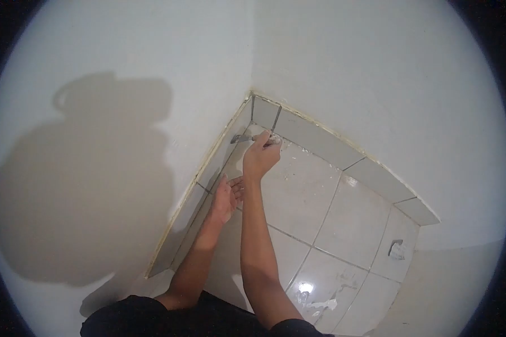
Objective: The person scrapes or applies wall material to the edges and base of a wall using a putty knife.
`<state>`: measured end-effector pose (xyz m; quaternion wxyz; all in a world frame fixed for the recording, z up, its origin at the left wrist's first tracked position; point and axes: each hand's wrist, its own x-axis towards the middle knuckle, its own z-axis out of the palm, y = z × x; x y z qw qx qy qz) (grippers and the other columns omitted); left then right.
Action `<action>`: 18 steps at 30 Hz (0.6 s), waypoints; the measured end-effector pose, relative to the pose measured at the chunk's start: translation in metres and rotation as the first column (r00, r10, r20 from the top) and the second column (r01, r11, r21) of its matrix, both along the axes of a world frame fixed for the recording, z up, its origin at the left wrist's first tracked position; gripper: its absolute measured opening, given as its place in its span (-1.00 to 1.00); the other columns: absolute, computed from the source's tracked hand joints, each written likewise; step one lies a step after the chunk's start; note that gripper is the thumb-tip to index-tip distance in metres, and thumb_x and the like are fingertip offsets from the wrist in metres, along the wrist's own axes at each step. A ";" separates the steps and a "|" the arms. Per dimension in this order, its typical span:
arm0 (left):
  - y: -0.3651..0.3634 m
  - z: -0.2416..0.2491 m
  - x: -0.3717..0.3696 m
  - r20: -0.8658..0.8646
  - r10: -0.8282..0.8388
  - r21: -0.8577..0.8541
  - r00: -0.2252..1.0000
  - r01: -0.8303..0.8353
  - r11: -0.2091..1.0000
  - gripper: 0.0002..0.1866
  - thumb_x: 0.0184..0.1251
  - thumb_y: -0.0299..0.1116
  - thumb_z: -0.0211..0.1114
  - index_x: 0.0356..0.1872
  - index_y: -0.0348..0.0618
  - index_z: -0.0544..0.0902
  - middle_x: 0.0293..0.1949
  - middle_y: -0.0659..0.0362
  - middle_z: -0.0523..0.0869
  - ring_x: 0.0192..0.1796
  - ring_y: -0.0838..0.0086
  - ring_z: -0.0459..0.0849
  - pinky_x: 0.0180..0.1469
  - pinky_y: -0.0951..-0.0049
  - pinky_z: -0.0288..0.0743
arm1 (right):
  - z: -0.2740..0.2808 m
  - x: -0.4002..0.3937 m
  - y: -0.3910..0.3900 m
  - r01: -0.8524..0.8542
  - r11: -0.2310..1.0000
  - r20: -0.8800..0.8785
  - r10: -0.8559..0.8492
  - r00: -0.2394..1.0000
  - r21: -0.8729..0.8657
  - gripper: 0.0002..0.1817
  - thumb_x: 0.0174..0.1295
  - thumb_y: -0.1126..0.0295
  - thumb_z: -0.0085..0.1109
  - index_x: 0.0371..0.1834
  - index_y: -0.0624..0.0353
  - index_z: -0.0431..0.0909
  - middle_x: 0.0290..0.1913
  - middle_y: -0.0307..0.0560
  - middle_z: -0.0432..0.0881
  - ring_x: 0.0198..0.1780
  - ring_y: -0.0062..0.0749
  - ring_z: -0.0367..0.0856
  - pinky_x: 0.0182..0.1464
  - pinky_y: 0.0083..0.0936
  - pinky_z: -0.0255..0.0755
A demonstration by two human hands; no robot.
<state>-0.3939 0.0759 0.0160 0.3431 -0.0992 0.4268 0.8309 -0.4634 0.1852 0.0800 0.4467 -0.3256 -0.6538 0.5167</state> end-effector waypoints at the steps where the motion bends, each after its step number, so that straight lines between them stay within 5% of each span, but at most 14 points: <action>1: -0.001 -0.001 0.002 0.006 0.001 -0.024 1.000 -0.001 1.000 -0.32 0.56 0.18 -0.28 0.17 -0.29 0.47 -0.02 0.14 0.61 -0.04 0.37 0.56 0.11 0.36 0.39 | -0.005 -0.004 -0.003 -0.004 1.000 0.059 0.002 0.998 0.022 -0.65 0.38 0.27 0.06 -0.37 0.42 0.45 -0.53 0.16 0.62 -0.47 -0.06 0.63 -0.33 -0.17 0.43; 6: 0.004 0.009 -0.004 -0.029 -0.017 -0.028 0.999 0.016 0.999 -0.34 0.58 0.14 -0.29 0.11 -0.29 0.51 -0.04 0.13 0.62 -0.05 0.37 0.57 0.12 0.35 0.42 | 0.004 0.005 -0.004 0.016 0.997 -0.017 -0.018 1.000 -0.070 -0.64 0.38 0.26 0.06 -0.37 0.43 0.44 -0.52 0.21 0.62 -0.46 0.07 0.62 -0.32 -0.14 0.43; 10: 0.006 -0.010 -0.008 -0.056 -0.045 -0.026 0.997 0.044 0.999 -0.35 0.58 0.17 -0.28 0.11 -0.24 0.52 -0.12 0.19 0.63 -0.12 0.46 0.57 0.06 0.41 0.42 | -0.013 0.002 -0.006 -0.023 0.999 0.116 0.019 0.993 0.038 -0.65 0.38 0.26 0.05 -0.35 0.43 0.44 -0.52 0.24 0.62 -0.46 0.07 0.62 -0.33 -0.13 0.43; 13: 0.013 0.004 -0.003 -0.041 -0.021 -0.050 0.999 0.019 0.999 -0.35 0.59 0.14 -0.30 0.12 -0.27 0.51 -0.10 0.17 0.62 -0.09 0.43 0.57 0.08 0.38 0.43 | 0.002 0.009 0.000 -0.005 0.997 -0.028 0.003 1.000 -0.077 -0.64 0.38 0.25 0.06 -0.34 0.43 0.44 -0.53 0.22 0.62 -0.48 0.00 0.62 -0.34 -0.15 0.44; 16: 0.011 -0.012 0.006 -0.027 -0.028 -0.036 0.999 0.027 0.999 -0.37 0.58 0.14 -0.25 0.13 -0.25 0.51 -0.12 0.20 0.62 -0.11 0.46 0.57 0.06 0.40 0.42 | -0.030 0.001 -0.001 -0.050 0.998 0.088 0.047 0.995 0.032 -0.63 0.38 0.22 0.08 -0.33 0.41 0.46 -0.53 0.17 0.64 -0.49 -0.12 0.62 -0.34 -0.17 0.45; 18: 0.012 -0.002 0.010 -0.049 -0.046 -0.105 0.998 0.040 0.994 -0.38 0.58 0.12 -0.24 0.15 -0.27 0.49 -0.06 0.16 0.62 -0.07 0.41 0.58 0.11 0.32 0.44 | -0.029 0.010 0.007 -0.051 0.996 0.059 0.055 0.997 -0.069 -0.64 0.37 0.22 0.08 -0.31 0.39 0.47 -0.51 0.11 0.65 -0.51 -0.21 0.60 -0.40 -0.24 0.45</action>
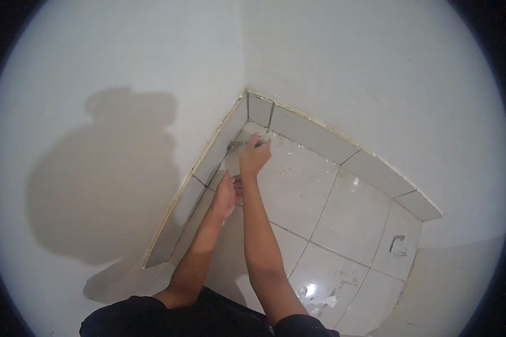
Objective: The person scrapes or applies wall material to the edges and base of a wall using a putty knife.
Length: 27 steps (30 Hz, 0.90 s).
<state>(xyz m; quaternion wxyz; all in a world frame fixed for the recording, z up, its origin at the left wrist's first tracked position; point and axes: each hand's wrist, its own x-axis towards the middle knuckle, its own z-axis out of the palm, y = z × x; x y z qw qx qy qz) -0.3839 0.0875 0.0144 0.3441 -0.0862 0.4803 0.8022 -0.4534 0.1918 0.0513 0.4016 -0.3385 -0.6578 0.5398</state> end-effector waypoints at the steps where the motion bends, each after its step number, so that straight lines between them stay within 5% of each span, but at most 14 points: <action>1: 0.000 0.007 0.005 -0.006 0.005 -0.014 1.000 -0.005 1.000 -0.38 0.58 0.13 -0.23 0.14 -0.26 0.50 -0.11 0.17 0.63 -0.10 0.43 0.59 0.09 0.34 0.45 | -0.003 0.011 0.004 -0.003 0.999 -0.004 0.003 1.000 -0.051 -0.65 0.37 0.22 0.09 -0.30 0.38 0.48 -0.50 0.08 0.65 -0.52 -0.26 0.60 -0.42 -0.27 0.45; 4: 0.004 0.018 0.007 -0.040 -0.007 -0.080 0.999 0.004 0.997 -0.38 0.56 0.15 -0.20 0.10 -0.24 0.53 -0.22 0.20 0.65 -0.17 0.46 0.61 0.03 0.38 0.47 | -0.019 0.041 0.006 -0.166 0.759 -0.196 0.052 0.979 -0.630 -0.71 0.32 0.28 0.07 -0.31 0.35 0.58 -0.53 -0.07 0.63 -0.53 -0.36 0.57 -0.51 -0.44 0.36; 7: 0.003 0.014 0.006 -0.073 -0.064 -0.184 0.995 0.050 0.982 -0.39 0.54 0.16 -0.13 0.10 -0.24 0.52 -0.20 0.20 0.64 -0.16 0.43 0.61 0.04 0.35 0.48 | -0.023 0.073 0.013 -0.384 0.425 -0.360 0.140 0.922 -0.819 -0.76 0.30 0.31 0.07 -0.23 0.31 0.57 -0.47 -0.12 0.62 -0.58 -0.48 0.50 -0.60 -0.56 0.26; 10: 0.001 0.011 0.005 -0.083 -0.106 -0.189 0.991 0.089 0.978 -0.39 0.51 0.15 -0.04 0.19 -0.23 0.48 -0.08 0.19 0.63 -0.06 0.39 0.60 0.13 0.31 0.46 | -0.025 0.091 0.018 -0.479 0.488 -0.223 0.492 0.842 -0.730 -0.76 0.30 0.33 0.05 -0.19 0.33 0.54 -0.42 -0.09 0.63 -0.59 -0.48 0.46 -0.64 -0.53 0.21; 13: 0.007 0.012 0.006 -0.035 -0.127 -0.214 0.991 0.117 0.970 -0.42 0.51 0.13 -0.03 0.19 -0.17 0.51 -0.04 0.19 0.63 0.00 0.40 0.61 0.16 0.31 0.45 | -0.037 0.094 0.023 -0.456 0.564 -0.009 0.623 0.783 -0.688 -0.74 0.33 0.34 0.00 -0.12 0.33 0.52 -0.43 -0.06 0.63 -0.50 -0.41 0.55 -0.60 -0.48 0.33; 16: 0.017 0.010 0.006 -0.068 -0.138 -0.291 0.988 0.113 0.950 -0.46 0.52 0.10 -0.03 0.17 -0.15 0.54 0.01 0.17 0.64 0.07 0.44 0.60 0.17 0.36 0.43 | -0.049 0.093 0.014 -0.512 0.803 0.327 0.594 0.735 -0.306 -0.74 0.32 0.35 0.03 -0.07 0.33 0.51 -0.37 0.10 0.68 -0.35 -0.16 0.69 -0.40 -0.32 0.52; 19: 0.021 -0.004 0.006 -0.101 -0.077 -0.222 0.992 0.053 0.974 -0.51 0.55 0.05 -0.03 0.13 -0.15 0.56 0.02 0.17 0.64 0.09 0.46 0.59 0.17 0.40 0.43 | -0.037 0.101 0.007 -0.604 0.785 0.565 0.438 0.699 0.139 -0.70 0.30 0.32 0.12 -0.05 0.33 0.49 -0.27 0.27 0.70 -0.20 0.06 0.72 -0.16 -0.20 0.56; 23: 0.022 -0.008 -0.003 -0.051 -0.001 -0.092 0.999 -0.003 0.996 -0.56 0.57 0.00 -0.04 0.07 -0.13 0.58 -0.01 0.20 0.65 0.08 0.46 0.59 0.16 0.42 0.44 | -0.010 0.102 0.008 -0.513 0.857 0.312 0.478 0.821 0.038 -0.71 0.25 0.31 0.19 -0.17 0.38 0.57 -0.28 0.35 0.68 -0.19 0.24 0.69 -0.14 -0.11 0.53; 27: 0.032 0.004 -0.017 -0.035 0.094 0.120 0.995 -0.089 0.989 -0.60 0.56 -0.01 -0.02 0.03 -0.09 0.58 -0.03 0.22 0.65 0.06 0.45 0.59 0.15 0.41 0.45 | 0.011 0.092 0.001 -0.433 0.893 0.213 0.403 0.890 0.121 -0.71 0.25 0.30 0.21 -0.22 0.39 0.59 -0.35 0.30 0.69 -0.28 0.16 0.70 -0.21 -0.18 0.53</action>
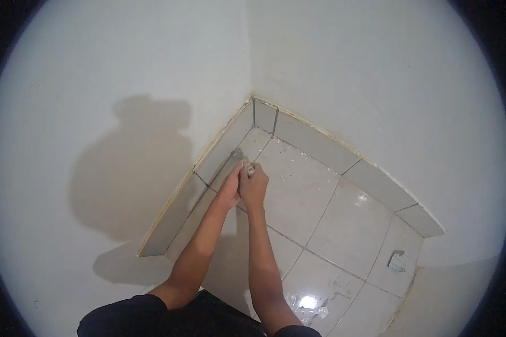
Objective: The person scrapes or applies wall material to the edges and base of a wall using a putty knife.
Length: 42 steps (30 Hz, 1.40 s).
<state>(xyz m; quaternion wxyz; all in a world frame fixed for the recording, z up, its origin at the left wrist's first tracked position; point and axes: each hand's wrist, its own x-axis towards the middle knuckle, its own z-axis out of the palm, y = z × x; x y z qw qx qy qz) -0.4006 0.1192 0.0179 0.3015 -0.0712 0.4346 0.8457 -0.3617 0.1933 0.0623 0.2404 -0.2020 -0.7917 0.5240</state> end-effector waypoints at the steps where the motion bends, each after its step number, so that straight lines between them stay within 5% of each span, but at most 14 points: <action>1: 0.004 0.003 -0.004 -0.031 0.007 0.051 1.000 -0.005 0.999 -0.58 0.55 0.02 0.00 0.07 -0.10 0.57 0.02 0.21 0.63 0.10 0.46 0.57 0.18 0.43 0.42 | 0.004 -0.008 -0.001 0.035 0.999 -0.014 -0.035 0.999 -0.010 -0.71 0.25 0.30 0.21 -0.24 0.39 0.59 -0.37 0.29 0.69 -0.31 0.13 0.70 -0.23 -0.19 0.53; 6: 0.017 0.054 -0.007 -0.064 0.095 0.129 0.993 -0.086 0.988 -0.56 0.50 0.04 0.08 0.10 -0.09 0.57 0.05 0.23 0.62 0.09 0.46 0.57 0.19 0.41 0.42 | 0.028 -0.045 0.003 0.107 0.994 -0.056 -0.107 0.993 -0.013 -0.69 0.27 0.28 0.22 -0.37 0.40 0.57 -0.46 0.22 0.66 -0.46 -0.01 0.65 -0.33 -0.24 0.47; 9: 0.025 0.034 -0.026 -0.116 0.185 0.131 0.976 -0.170 0.977 -0.47 0.44 0.08 0.15 0.17 -0.15 0.55 0.12 0.20 0.60 0.15 0.47 0.55 0.21 0.43 0.40 | 0.005 -0.065 0.004 0.071 0.997 -0.080 -0.072 0.994 -0.007 -0.69 0.27 0.29 0.23 -0.43 0.38 0.54 -0.52 0.17 0.63 -0.51 -0.04 0.60 -0.39 -0.24 0.42; 12: 0.024 0.055 -0.022 -0.257 0.018 -0.153 0.966 -0.059 0.986 -0.38 0.40 0.10 0.20 0.23 -0.25 0.51 0.17 0.13 0.58 0.19 0.45 0.53 0.22 0.46 0.38 | -0.007 -0.074 0.006 0.058 0.998 -0.125 -0.061 0.990 -0.035 -0.71 0.27 0.31 0.22 -0.45 0.36 0.52 -0.56 0.12 0.59 -0.52 -0.05 0.57 -0.43 -0.25 0.38; 14: 0.026 0.071 -0.018 -0.295 0.044 -0.178 0.954 -0.100 0.979 -0.33 0.38 0.09 0.23 0.18 -0.39 0.52 0.17 0.02 0.58 0.22 0.40 0.52 0.26 0.47 0.35 | -0.004 -0.073 0.009 0.065 0.998 -0.108 -0.064 0.992 0.003 -0.73 0.27 0.34 0.21 -0.46 0.36 0.50 -0.56 0.09 0.56 -0.53 -0.11 0.53 -0.44 -0.27 0.35; 17: 0.033 0.066 -0.023 -0.307 0.106 -0.111 0.946 -0.147 0.983 -0.33 0.36 0.09 0.26 0.09 -0.47 0.57 0.11 -0.02 0.62 0.17 0.38 0.55 0.21 0.47 0.38 | -0.024 -0.085 0.020 0.157 0.979 -0.398 -0.095 0.912 0.126 -0.74 0.28 0.36 0.18 -0.46 0.35 0.48 -0.52 0.07 0.53 -0.49 -0.23 0.47 -0.42 -0.30 0.33; 20: 0.033 0.067 -0.026 -0.279 0.122 -0.142 0.953 -0.166 0.976 -0.36 0.36 0.09 0.26 0.00 -0.47 0.61 0.00 -0.01 0.67 0.08 0.40 0.60 0.12 0.47 0.44 | -0.019 -0.081 0.021 0.168 0.968 -0.255 -0.117 0.960 0.187 -0.73 0.26 0.34 0.19 -0.46 0.34 0.46 -0.47 0.06 0.51 -0.45 -0.30 0.44 -0.38 -0.29 0.34; 23: 0.036 0.053 -0.029 -0.327 0.094 -0.237 0.940 -0.178 0.955 -0.38 0.35 0.10 0.27 0.00 -0.42 0.65 -0.05 0.03 0.70 0.04 0.42 0.62 0.09 0.45 0.46 | -0.046 -0.087 0.026 0.182 0.981 -0.142 -0.171 0.975 0.073 -0.72 0.25 0.32 0.21 -0.43 0.34 0.48 -0.46 0.05 0.53 -0.45 -0.27 0.48 -0.36 -0.29 0.35; 28: 0.045 0.054 -0.025 -0.395 0.090 -0.340 0.914 -0.237 0.910 -0.37 0.33 0.09 0.28 -0.11 -0.49 0.66 -0.20 -0.02 0.73 -0.09 0.40 0.67 0.00 0.43 0.50 | -0.033 -0.081 0.022 0.189 0.982 -0.319 -0.188 0.929 -0.028 -0.72 0.24 0.30 0.23 -0.44 0.33 0.48 -0.48 0.00 0.55 -0.45 -0.36 0.44 -0.39 -0.32 0.34; 42: 0.051 0.054 -0.032 -0.492 0.082 -0.348 0.867 -0.282 0.894 -0.34 0.28 0.10 0.31 -0.23 -0.55 0.65 -0.28 -0.12 0.73 -0.11 0.30 0.70 -0.03 0.36 0.51 | -0.021 -0.081 0.021 0.225 0.970 -0.295 -0.243 0.924 -0.095 -0.71 0.25 0.31 0.21 -0.46 0.32 0.47 -0.50 -0.05 0.53 -0.45 -0.41 0.42 -0.40 -0.35 0.34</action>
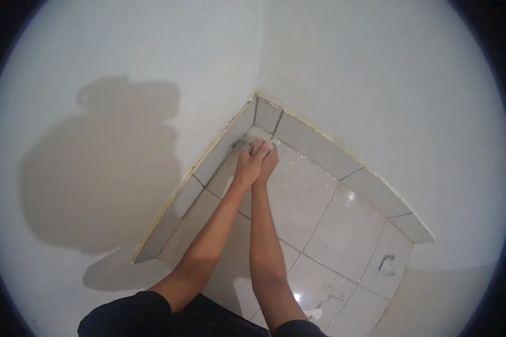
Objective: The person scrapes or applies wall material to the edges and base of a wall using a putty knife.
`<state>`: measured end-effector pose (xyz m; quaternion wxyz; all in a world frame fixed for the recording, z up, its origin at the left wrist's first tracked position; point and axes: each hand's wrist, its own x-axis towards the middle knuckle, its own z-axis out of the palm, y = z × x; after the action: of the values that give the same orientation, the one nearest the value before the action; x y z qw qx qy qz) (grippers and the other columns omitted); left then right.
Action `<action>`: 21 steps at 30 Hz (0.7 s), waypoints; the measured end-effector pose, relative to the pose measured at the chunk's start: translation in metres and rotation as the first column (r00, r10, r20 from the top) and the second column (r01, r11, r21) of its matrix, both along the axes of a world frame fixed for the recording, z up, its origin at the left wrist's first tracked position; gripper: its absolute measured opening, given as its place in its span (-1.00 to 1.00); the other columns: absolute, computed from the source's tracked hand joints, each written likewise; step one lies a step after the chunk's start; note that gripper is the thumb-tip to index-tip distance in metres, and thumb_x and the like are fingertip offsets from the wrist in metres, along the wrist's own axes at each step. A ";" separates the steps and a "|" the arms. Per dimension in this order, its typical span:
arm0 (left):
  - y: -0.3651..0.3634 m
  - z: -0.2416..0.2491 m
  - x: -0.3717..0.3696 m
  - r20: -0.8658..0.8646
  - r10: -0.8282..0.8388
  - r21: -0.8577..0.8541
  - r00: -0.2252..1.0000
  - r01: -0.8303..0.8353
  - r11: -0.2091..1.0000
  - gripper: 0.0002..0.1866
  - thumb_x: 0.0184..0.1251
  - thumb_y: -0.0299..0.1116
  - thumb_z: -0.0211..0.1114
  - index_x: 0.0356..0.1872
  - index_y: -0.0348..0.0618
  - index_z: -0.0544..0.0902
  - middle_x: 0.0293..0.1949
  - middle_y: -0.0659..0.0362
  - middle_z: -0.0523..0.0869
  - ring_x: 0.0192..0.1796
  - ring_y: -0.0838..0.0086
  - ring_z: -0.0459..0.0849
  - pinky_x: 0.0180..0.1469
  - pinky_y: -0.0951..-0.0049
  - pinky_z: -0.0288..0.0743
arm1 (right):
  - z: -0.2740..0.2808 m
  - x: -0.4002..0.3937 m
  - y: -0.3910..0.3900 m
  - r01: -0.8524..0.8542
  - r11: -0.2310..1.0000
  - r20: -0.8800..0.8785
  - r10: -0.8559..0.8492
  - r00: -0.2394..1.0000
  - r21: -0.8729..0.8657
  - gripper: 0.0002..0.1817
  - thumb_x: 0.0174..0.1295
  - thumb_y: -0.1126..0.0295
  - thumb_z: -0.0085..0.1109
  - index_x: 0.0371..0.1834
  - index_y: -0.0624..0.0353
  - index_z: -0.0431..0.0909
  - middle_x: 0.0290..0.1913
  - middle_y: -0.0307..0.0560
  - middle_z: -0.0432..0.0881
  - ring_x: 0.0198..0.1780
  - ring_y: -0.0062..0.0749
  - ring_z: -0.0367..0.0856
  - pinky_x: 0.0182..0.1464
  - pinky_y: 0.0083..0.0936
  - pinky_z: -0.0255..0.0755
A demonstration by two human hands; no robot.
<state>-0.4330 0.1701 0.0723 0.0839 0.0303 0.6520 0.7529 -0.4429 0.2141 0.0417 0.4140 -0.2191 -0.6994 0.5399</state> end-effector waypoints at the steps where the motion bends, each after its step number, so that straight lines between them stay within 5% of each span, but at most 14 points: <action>1: 0.001 0.002 0.000 0.004 -0.001 -0.021 1.000 0.001 1.000 -0.33 0.28 0.11 0.31 -0.23 -0.56 0.64 -0.28 -0.13 0.73 -0.11 0.30 0.70 -0.03 0.36 0.51 | 0.001 0.002 -0.001 -0.003 1.000 -0.009 0.002 1.000 -0.011 -0.71 0.25 0.31 0.21 -0.46 0.32 0.47 -0.50 -0.05 0.53 -0.45 -0.41 0.42 -0.40 -0.35 0.34; 6: -0.002 -0.022 0.006 -0.047 -0.084 -0.129 0.995 0.078 0.989 -0.31 0.28 0.13 0.30 -0.22 -0.57 0.63 -0.25 -0.18 0.73 -0.08 0.28 0.70 -0.02 0.34 0.52 | 0.004 0.015 -0.001 0.001 0.998 0.027 0.000 1.000 -0.067 -0.71 0.26 0.31 0.21 -0.47 0.32 0.46 -0.50 -0.07 0.52 -0.45 -0.43 0.41 -0.40 -0.36 0.33; 10: -0.003 0.016 0.039 -0.143 -0.050 -0.181 0.989 0.023 0.983 -0.32 0.29 0.15 0.29 -0.14 -0.50 0.61 -0.21 -0.17 0.73 -0.07 0.16 0.72 0.00 0.28 0.53 | 0.015 0.045 -0.011 -0.008 0.988 -0.005 0.008 1.000 -0.154 -0.71 0.26 0.31 0.20 -0.48 0.32 0.46 -0.51 -0.09 0.52 -0.45 -0.45 0.41 -0.40 -0.37 0.33; 21: -0.034 0.044 0.034 -0.036 -0.015 -0.177 0.999 0.008 0.984 -0.33 0.27 0.12 0.31 -0.21 -0.54 0.65 -0.24 -0.17 0.75 -0.12 0.19 0.73 -0.03 0.32 0.54 | 0.036 0.038 -0.036 -0.040 0.973 -0.049 0.029 0.998 -0.226 -0.71 0.27 0.31 0.19 -0.49 0.31 0.45 -0.52 -0.13 0.51 -0.46 -0.48 0.39 -0.41 -0.39 0.33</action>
<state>-0.3988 0.1365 0.1166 0.0783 0.0405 0.7177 0.6908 -0.4045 0.1781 0.0772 0.3925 -0.2403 -0.6273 0.6282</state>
